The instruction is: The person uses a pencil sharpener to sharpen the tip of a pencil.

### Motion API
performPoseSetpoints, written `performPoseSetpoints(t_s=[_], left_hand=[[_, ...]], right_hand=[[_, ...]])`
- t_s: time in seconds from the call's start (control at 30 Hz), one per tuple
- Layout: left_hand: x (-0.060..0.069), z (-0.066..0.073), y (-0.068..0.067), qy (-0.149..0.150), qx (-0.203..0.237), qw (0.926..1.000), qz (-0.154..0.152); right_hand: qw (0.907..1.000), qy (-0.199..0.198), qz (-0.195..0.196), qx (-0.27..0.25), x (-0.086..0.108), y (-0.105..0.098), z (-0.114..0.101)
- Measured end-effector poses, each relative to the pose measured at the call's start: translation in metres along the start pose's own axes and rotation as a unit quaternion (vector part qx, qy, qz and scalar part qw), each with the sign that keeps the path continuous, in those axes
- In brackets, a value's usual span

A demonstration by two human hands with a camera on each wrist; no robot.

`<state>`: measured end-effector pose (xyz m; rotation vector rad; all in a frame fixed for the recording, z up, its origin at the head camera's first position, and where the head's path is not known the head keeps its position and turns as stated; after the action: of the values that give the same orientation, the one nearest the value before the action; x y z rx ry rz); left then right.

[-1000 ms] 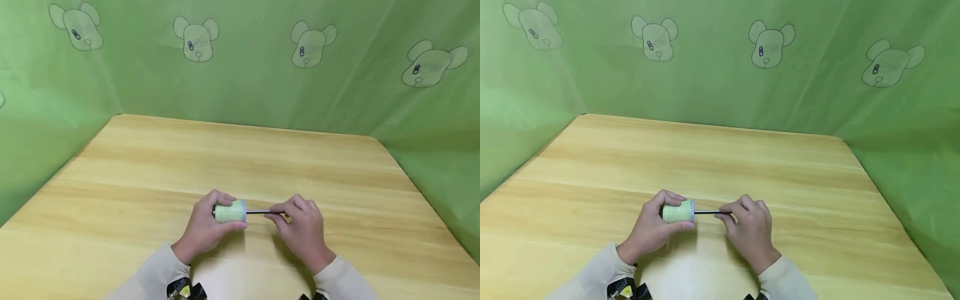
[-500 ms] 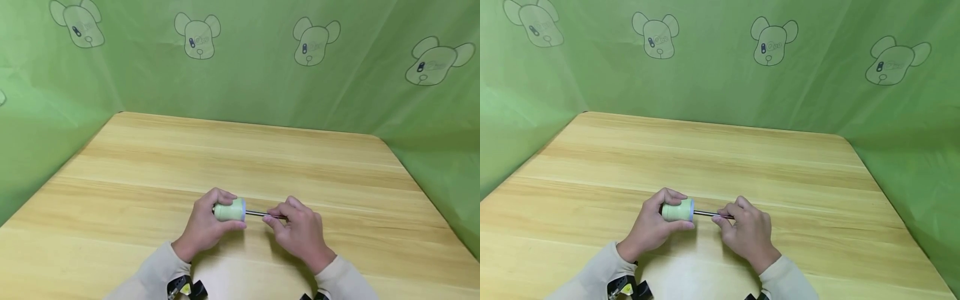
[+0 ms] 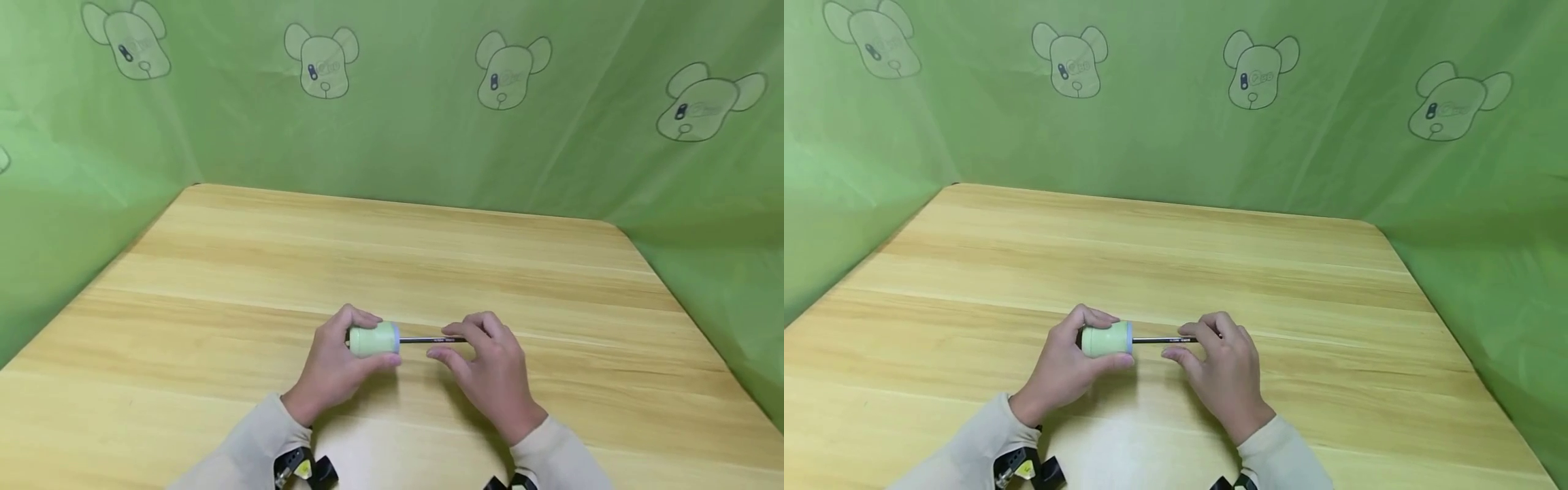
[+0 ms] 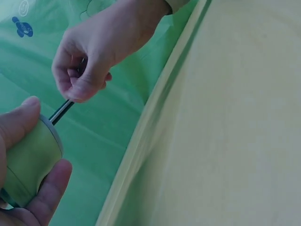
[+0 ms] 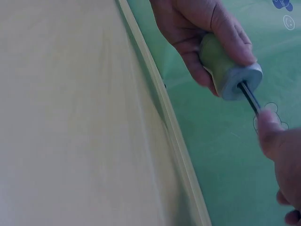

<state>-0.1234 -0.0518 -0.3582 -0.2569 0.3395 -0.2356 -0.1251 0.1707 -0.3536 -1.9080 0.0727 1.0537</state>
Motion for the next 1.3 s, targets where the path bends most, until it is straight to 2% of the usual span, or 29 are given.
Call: performPoseSetpoints(t_s=[0.13, 0.27, 0.43, 0.53, 0.7, 0.87, 0.97, 1.2, 1.3], left_hand=[[-0.0012, -0.0015, -0.0029, -0.037, 0.046, 0.9981, -0.014], [-0.0016, -0.0015, -0.0054, -0.047, 0.046, 0.9974, -0.03], [-0.0024, -0.0005, -0.0066, -0.037, 0.029, 0.9985, -0.031], [-0.0019, 0.0005, -0.0058, -0.03, 0.022, 0.9989, -0.027], [0.0008, 0.0003, -0.0031, -0.028, 0.018, 0.9992, -0.021], [-0.0008, 0.0015, -0.0023, -0.008, 0.016, 0.9998, -0.012], [-0.0008, 0.0013, -0.0027, -0.015, 0.017, 0.9997, -0.013], [0.0002, 0.0028, -0.0033, -0.032, 0.041, 0.9981, -0.034], [0.0005, 0.0033, -0.0049, -0.04, 0.039, 0.9978, -0.037]], right_hand=[[0.9992, -0.023, 0.03, -0.014, -0.0003, 0.0005, 0.0], [0.9983, -0.034, 0.035, -0.033, 0.0006, 0.0014, 0.0007], [0.9971, -0.038, 0.012, -0.065, 0.0018, 0.0028, 0.0031], [0.9979, -0.036, 0.007, -0.053, 0.0026, 0.0031, 0.0036], [0.9995, -0.019, 0.022, -0.008, 0.0038, 0.0034, -0.0003], [0.9989, -0.02, 0.013, -0.039, -0.0002, 0.0043, -0.0038], [0.9978, -0.031, 0.015, -0.056, -0.0004, 0.0051, -0.0033], [0.9909, -0.086, 0.075, -0.071, 0.0, 0.0044, 0.004], [0.9906, -0.091, 0.054, -0.088, 0.0005, 0.0049, 0.0044]])
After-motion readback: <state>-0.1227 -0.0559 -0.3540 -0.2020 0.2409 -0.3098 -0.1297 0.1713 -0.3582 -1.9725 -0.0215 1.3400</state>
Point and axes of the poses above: each hand's wrist, its own x-axis away from the middle knuckle, its own y-axis out of the palm, z = x × y, the point moved 1 cm from there along -x, towards the middle knuckle, and after that the axes turned 8 degrees about -z, right-handed, at the moved point
